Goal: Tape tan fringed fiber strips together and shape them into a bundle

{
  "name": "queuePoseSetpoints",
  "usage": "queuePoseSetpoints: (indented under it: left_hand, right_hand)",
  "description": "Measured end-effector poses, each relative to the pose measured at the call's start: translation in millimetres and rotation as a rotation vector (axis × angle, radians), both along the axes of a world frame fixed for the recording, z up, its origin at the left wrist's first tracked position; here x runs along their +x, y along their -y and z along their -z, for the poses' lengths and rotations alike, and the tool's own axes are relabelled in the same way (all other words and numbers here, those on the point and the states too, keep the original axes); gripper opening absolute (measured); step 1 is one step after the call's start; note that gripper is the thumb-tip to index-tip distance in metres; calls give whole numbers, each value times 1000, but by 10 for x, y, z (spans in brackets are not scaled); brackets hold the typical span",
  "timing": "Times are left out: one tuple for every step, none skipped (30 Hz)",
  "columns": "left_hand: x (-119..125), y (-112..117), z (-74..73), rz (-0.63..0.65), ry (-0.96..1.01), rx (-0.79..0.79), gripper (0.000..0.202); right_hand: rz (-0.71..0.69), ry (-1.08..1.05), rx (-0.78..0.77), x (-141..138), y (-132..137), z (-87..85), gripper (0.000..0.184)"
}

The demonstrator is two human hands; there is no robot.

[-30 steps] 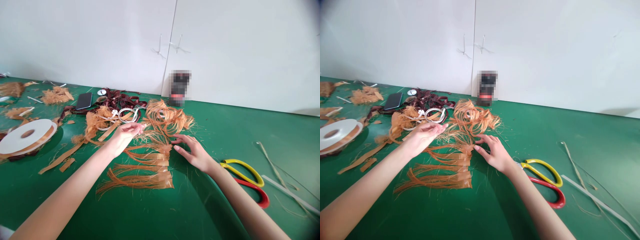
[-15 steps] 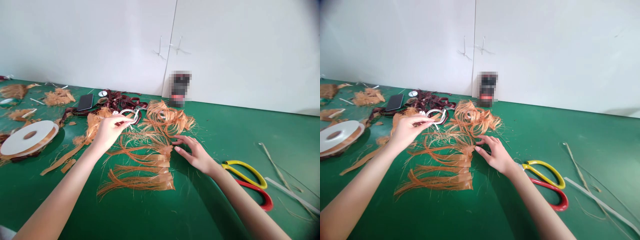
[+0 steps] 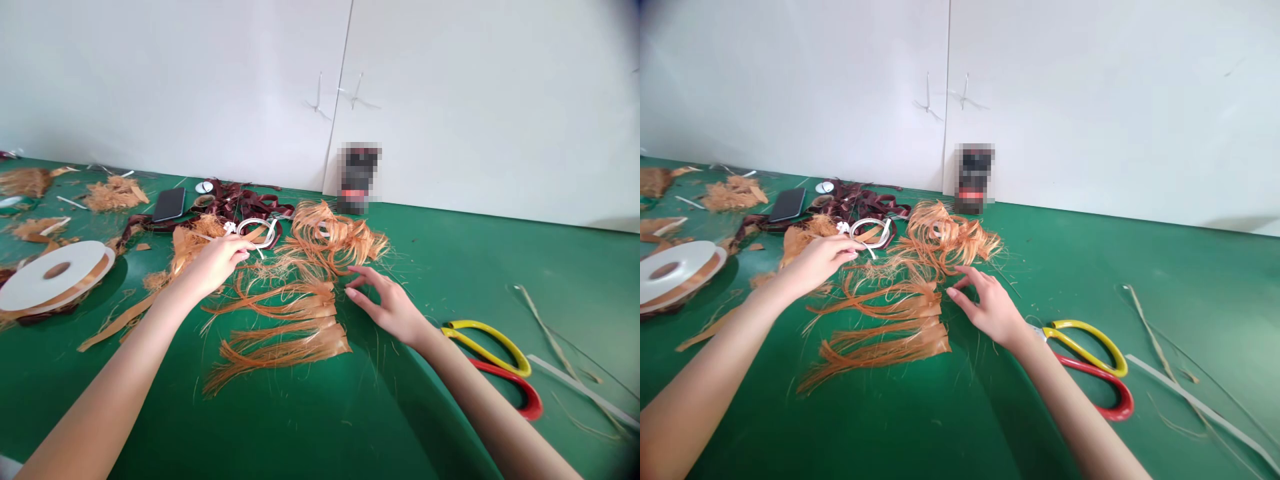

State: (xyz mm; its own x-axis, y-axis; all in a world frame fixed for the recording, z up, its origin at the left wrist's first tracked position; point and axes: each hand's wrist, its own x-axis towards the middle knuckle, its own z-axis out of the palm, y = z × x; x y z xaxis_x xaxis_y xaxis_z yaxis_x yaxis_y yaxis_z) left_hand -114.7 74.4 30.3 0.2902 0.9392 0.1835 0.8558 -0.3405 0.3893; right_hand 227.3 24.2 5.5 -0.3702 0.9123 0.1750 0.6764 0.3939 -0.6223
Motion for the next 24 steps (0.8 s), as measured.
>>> queuePoseSetpoints:
  left_hand:
    - [18,8,9,16,3,-7,32]
    - [36,15,15,28,5,-11,33]
    - [53,20,18,37,6,-12,33]
    - [68,23,17,45,7,-12,34]
    - [79,25,14,52,9,-10,34]
    - [89,26,8,59,12,-8,34]
    - [96,26,1,64,15,-5,34]
    - [101,26,-8,68,19,-2,34]
    - [105,25,-15,70,23,2,34]
    - [108,24,-21,73,27,4,34]
    - [111,23,-24,76,31,5,34]
    - [114,23,-24,79,34,4,33]
    - [118,22,-21,84,36,2,32]
    - [121,22,-15,89,37,-1,31]
    - [125,21,-8,95,38,-4,31]
    - [129,21,0,101,39,-9,30]
    - [133,22,8,107,41,-15,29]
    - [136,23,13,112,44,-22,29]
    - [138,25,15,115,48,-30,29]
    - [139,28,15,115,54,-37,29]
    - [138,33,13,114,60,-44,28]
    - [137,38,8,113,67,-50,28]
    - [135,44,3,112,75,-58,27]
    - [133,50,-1,112,83,-67,26]
  right_hand:
    - [34,-13,16,-12,-6,4,38]
    - [76,-26,51,-25,-11,8,37]
    - [121,-37,98,-38,-13,8,36]
    - [171,-51,146,-53,-10,4,35]
    - [227,-71,180,-71,-3,-6,34]
    - [288,-100,189,-93,10,-22,34]
    - [350,-141,169,-120,27,-43,33]
    - [400,-190,123,-152,49,-68,33]
    - [431,-236,62,-190,73,-93,34]
    - [440,-277,0,-232,97,-115,35]
    - [421,-307,-58,-276,119,-131,36]
    - [382,-324,-106,-320,137,-140,37]
    - [333,-325,-142,-363,150,-139,40]
    - [285,-318,-166,-401,156,-130,43]
    - [246,-306,-181,-434,157,-112,46]
    - [219,-295,-190,-459,152,-90,47]
    - [201,-290,-196,-476,143,-65,45]
    - [190,-296,-203,-483,132,-40,42]
    - [182,-315,-211,-481,120,-19,39]
    - [177,-347,-223,-468,110,-4,38]
    - [170,-390,-244,-445,103,4,37]
    - [166,-442,-275,-413,101,5,38]
    - [163,-499,-319,-373,104,-1,40]
    - [164,-554,-377,-325,113,-14,42]
